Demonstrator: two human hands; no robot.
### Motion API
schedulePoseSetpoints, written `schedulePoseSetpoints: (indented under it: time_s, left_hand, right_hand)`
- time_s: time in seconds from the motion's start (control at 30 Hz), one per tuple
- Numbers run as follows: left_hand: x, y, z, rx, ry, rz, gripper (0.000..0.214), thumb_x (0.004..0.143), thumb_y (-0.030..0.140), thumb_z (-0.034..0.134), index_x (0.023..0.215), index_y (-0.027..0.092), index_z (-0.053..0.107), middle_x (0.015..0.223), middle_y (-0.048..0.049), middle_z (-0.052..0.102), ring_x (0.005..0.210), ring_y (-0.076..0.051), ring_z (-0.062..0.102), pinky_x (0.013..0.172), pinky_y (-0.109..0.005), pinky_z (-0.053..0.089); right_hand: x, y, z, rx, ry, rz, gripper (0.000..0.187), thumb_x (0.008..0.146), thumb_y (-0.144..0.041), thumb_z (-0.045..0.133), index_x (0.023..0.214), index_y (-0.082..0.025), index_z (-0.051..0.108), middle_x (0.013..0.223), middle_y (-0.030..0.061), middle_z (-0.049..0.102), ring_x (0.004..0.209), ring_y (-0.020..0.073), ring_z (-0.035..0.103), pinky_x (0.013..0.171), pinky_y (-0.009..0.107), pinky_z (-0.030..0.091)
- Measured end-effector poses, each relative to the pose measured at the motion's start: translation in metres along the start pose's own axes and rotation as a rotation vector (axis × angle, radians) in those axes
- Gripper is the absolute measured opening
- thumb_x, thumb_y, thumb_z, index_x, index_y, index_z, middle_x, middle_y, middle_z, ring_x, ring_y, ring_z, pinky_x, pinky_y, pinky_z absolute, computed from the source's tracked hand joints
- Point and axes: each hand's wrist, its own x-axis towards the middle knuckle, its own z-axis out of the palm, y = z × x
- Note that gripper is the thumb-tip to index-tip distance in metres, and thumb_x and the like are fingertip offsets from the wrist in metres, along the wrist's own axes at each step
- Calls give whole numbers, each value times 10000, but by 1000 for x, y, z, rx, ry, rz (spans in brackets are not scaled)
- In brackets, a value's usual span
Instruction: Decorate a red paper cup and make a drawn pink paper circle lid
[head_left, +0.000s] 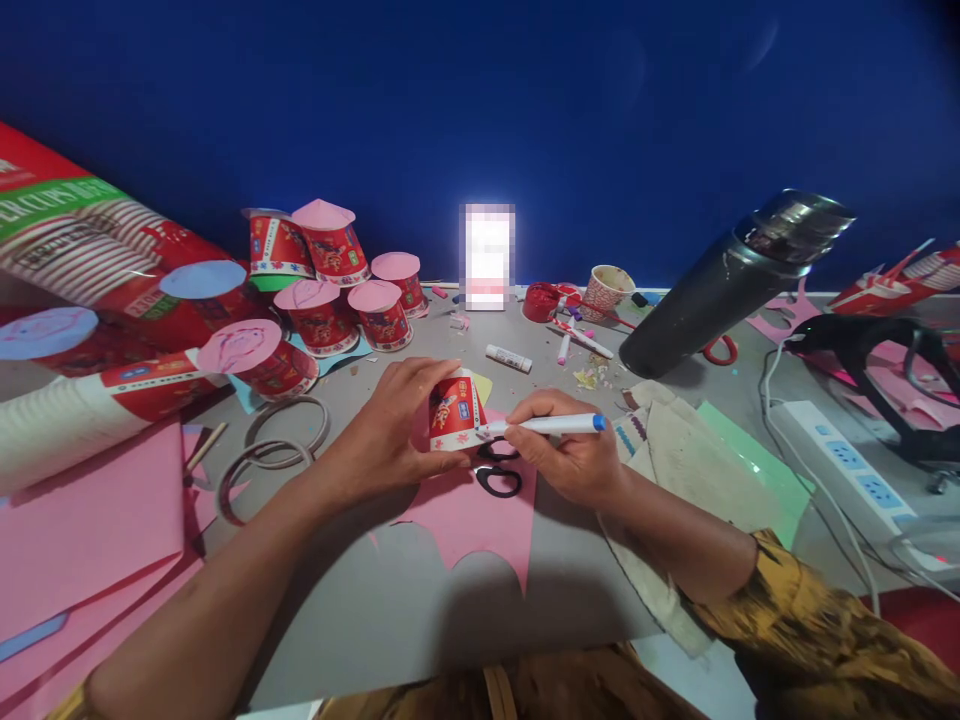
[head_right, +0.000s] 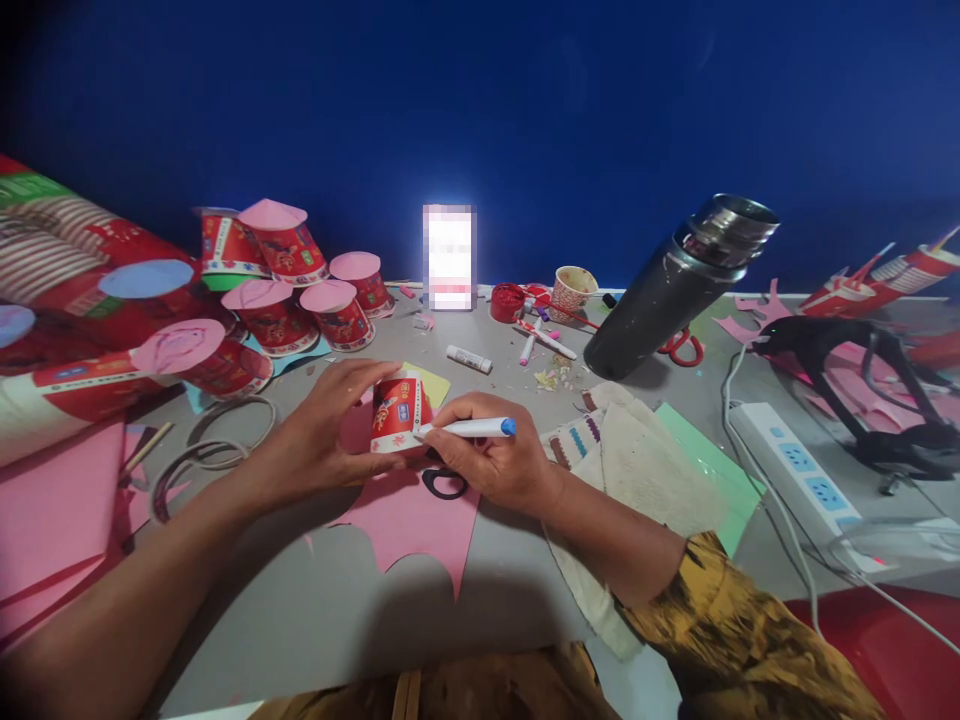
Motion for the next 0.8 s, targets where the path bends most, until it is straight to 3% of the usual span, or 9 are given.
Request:
schedulePoseSetpoints:
  time_s: [0.17,0.8]
  left_hand:
    - [-1,0,3,102,47,76,840,817,623,830,1498,253,509,1414,-151,577,1335,-376,523,1159,-563,435]
    - [-5,3,8,218,97,178,801,883,587,785,1521,211,479,1421,-168,574,1306,-356,522,1135,-545,442]
  right_hand:
    - [0,0,1,-31,-40,-75,99,994,-262,659,927,-222,719,811,32,752,685,157,688,689,284,560]
    - [-1,-4,2,-37,-146,-60,139,1021,-250,634,921,-206,720,836,34,759,737,154,707,730,264,557]
